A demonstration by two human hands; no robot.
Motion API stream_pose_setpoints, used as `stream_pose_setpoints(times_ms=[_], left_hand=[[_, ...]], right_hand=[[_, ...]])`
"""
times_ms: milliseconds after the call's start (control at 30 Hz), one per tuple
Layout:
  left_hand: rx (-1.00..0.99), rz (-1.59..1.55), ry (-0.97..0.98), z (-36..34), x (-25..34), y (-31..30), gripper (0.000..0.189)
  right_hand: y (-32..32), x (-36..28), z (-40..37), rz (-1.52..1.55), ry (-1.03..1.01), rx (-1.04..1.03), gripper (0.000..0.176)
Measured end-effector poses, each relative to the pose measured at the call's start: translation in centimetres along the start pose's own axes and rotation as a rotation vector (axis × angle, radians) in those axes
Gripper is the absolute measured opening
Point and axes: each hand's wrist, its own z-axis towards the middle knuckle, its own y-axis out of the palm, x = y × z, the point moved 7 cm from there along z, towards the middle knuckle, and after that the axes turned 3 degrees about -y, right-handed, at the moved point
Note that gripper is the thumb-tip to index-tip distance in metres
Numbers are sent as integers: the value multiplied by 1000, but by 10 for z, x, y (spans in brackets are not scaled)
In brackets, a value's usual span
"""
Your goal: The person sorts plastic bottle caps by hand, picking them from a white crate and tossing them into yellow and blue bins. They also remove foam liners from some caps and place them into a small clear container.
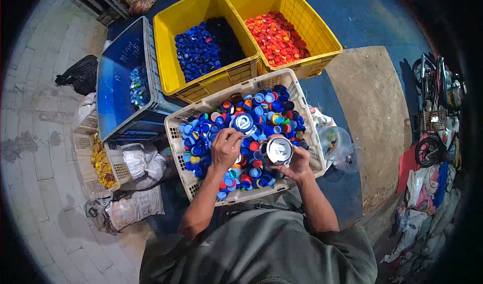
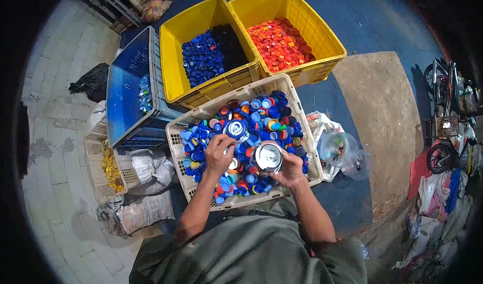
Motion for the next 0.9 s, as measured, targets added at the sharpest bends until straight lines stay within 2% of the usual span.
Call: stream_pose_setpoints(times_ms=[100,200,267,400,467,533,667,733,800,833,867,900], left_hand=[[-53,-56,-30,-2,19,-1,19],[-44,-102,17,0,39,0,21],[-75,-152,-27,-4,47,11,26],[-115,-325,-47,2,83,32,30],[-202,-396,-87,14,105,44,30],[-281,-502,-87,26,129,65,29],[-573,-710,-175,45,187,141,30],[-663,-778,-127,52,220,186,35],[-870,-728,-82,47,248,244,34],[-1000,-668,-212,36,253,276,31],[-1159,-741,-343,17,250,320,28],[-1227,-702,-397,7,256,345,26]], right_hand=[[-6,-2,-1,-24,-8,-23,77],[-1,-4,-13,121,26,-19,71],[-1,-7,-22,165,-4,-4,62],[-8,-24,-51,163,-174,113,48],[-4,-44,-75,166,-275,129,48],[-5,-70,-108,85,-437,233,50],[-24,-120,-183,129,-783,404,54],[-61,-131,-220,140,-930,509,51],[-105,-133,-248,206,-1019,593,46],[-139,-129,-259,266,-1064,635,46],[-170,-128,-267,325,-1109,671,45],[-186,-129,-270,361,-1149,700,43]])
